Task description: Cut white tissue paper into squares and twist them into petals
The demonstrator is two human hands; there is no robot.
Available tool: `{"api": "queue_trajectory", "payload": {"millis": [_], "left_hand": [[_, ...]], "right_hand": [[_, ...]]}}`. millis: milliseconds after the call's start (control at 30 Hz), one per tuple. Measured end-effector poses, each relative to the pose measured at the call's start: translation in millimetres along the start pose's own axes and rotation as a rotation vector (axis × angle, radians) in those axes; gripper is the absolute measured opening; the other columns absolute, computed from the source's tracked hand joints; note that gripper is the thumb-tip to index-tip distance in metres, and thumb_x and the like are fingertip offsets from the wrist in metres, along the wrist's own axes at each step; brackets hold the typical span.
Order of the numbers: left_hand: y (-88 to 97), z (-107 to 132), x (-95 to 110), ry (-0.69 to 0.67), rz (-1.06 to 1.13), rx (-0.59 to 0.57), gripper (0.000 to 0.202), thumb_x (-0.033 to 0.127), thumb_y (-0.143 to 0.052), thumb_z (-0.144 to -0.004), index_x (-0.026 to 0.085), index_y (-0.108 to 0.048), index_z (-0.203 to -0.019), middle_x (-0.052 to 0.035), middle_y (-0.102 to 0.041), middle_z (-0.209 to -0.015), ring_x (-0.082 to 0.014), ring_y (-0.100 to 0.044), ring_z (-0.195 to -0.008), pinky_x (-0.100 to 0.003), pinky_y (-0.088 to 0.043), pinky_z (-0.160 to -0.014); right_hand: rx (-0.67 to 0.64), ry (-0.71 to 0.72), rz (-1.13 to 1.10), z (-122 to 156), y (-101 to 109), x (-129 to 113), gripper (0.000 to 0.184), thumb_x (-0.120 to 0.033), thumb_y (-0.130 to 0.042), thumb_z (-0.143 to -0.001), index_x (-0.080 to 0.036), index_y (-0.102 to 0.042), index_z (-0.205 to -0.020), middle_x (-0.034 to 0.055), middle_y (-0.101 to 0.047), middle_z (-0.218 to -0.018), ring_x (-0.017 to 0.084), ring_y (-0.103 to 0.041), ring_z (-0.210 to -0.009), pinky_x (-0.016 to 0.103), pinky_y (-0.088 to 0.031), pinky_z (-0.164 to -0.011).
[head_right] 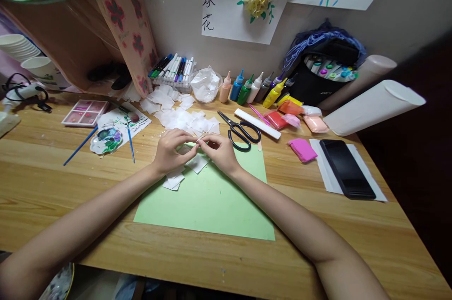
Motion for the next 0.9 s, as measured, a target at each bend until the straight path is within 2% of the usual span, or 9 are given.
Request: {"api": "queue_trajectory", "payload": {"millis": [167, 333, 633, 900], "left_hand": [[-0.5, -0.5, 0.1, 0.015, -0.013, 0.009, 0.01, 0.025, -0.059, -0.078, 0.02, -0.064, -0.072, -0.0016, -0.067, -0.075, -0.0163, -0.059, -0.075, -0.032, -0.04, -0.07], [-0.8, -0.4, 1.0, 0.028, -0.038, 0.003, 0.01, 0.026, -0.059, -0.078, 0.02, -0.063, -0.071, -0.0017, -0.066, -0.073, -0.0166, -0.058, -0.074, -0.032, -0.04, -0.069], [-1.4, 0.6, -0.4, 0.006, -0.038, 0.031, 0.01, 0.026, -0.06, -0.078, 0.019, -0.067, -0.079, -0.0019, -0.068, -0.078, -0.0162, -0.059, -0.076, -0.03, -0.041, -0.069], [-5.0, 2.9, -0.8, -0.082, -0.127, 0.063, 0.01, 0.025, -0.06, -0.078, 0.02, -0.068, -0.082, -0.0012, -0.069, -0.08, -0.0157, -0.058, -0.074, -0.03, -0.041, -0.067]], "right_hand": [[-0.015, 0.042, 0.064, 1.0, -0.4, 0.7, 0.016, -0.03, -0.062, -0.077, -0.017, -0.068, -0.072, 0.0032, -0.063, -0.068, 0.012, -0.048, -0.058, 0.026, -0.035, -0.052], [-0.019, 0.053, 0.077, 1.5, -1.5, 1.2, 0.014, -0.028, -0.061, -0.077, -0.016, -0.067, -0.07, 0.0025, -0.062, -0.068, 0.011, -0.047, -0.057, 0.025, -0.036, -0.052], [-0.04, -0.101, -0.088, -1.2, -1.1, 6.7, 0.021, -0.035, -0.063, -0.076, -0.014, -0.065, -0.076, 0.0033, -0.062, -0.072, 0.009, -0.049, -0.052, 0.023, -0.041, -0.048], [-0.025, -0.13, -0.129, -3.0, -0.3, 10.8, 0.024, -0.037, -0.066, -0.074, -0.014, -0.065, -0.075, 0.0024, -0.06, -0.067, 0.009, -0.047, -0.049, 0.022, -0.04, -0.046]]}}
Point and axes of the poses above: each hand's wrist, its own z-axis away from the middle knuckle, its own y-axis out of the back of the hand, x = y × z, the point moved 1 cm from there along -z, towards the middle knuckle
